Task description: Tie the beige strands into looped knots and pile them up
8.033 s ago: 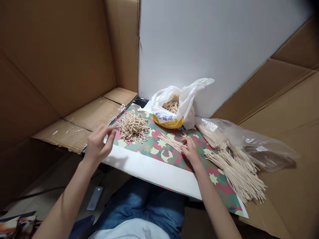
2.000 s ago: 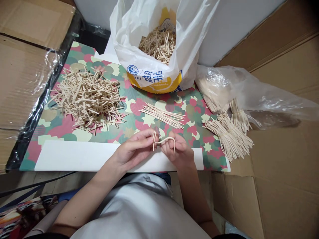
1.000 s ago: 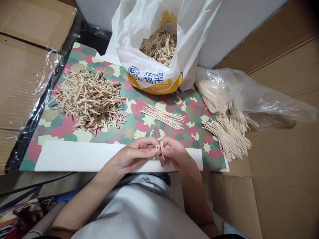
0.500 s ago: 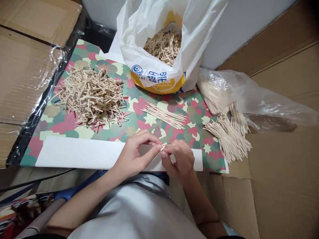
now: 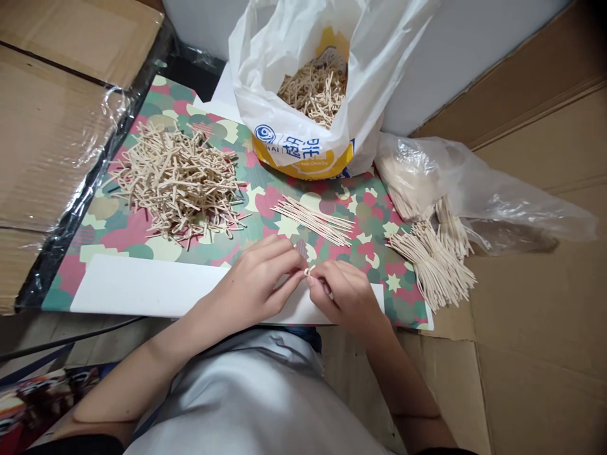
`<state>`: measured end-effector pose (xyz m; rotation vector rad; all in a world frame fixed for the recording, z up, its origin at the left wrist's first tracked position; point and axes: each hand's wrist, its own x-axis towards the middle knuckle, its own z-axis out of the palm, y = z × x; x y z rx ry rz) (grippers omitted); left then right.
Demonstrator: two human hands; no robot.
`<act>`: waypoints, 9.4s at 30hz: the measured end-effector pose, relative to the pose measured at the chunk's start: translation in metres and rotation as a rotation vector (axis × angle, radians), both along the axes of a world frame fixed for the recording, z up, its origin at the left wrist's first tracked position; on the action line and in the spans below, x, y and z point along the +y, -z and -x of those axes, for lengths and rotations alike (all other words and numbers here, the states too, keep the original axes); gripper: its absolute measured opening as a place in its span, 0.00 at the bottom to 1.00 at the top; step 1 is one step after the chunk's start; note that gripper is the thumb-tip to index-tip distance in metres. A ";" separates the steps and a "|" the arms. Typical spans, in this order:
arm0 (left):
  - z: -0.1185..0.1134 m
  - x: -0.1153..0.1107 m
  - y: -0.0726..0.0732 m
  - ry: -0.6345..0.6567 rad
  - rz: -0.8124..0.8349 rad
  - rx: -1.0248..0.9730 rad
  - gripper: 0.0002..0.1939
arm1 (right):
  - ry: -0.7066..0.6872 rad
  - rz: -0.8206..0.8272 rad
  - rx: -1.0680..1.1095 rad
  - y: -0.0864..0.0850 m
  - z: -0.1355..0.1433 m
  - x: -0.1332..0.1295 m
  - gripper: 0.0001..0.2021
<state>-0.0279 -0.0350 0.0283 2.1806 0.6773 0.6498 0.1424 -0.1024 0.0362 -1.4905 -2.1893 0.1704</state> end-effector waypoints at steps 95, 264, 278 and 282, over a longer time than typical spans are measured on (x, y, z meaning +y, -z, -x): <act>-0.024 -0.010 0.021 -0.200 1.177 -0.572 0.05 | 0.410 0.403 0.524 0.005 0.009 0.000 0.05; -0.032 -0.011 0.020 -0.358 1.024 -0.585 0.06 | 0.198 -0.303 -0.077 0.021 0.013 0.014 0.07; -0.031 -0.010 0.028 -0.291 1.265 -0.687 0.09 | 0.186 -0.180 0.291 0.028 0.015 0.011 0.06; -0.033 -0.012 0.028 -0.300 1.315 -0.729 0.10 | 0.237 -0.169 0.273 0.030 0.015 0.010 0.04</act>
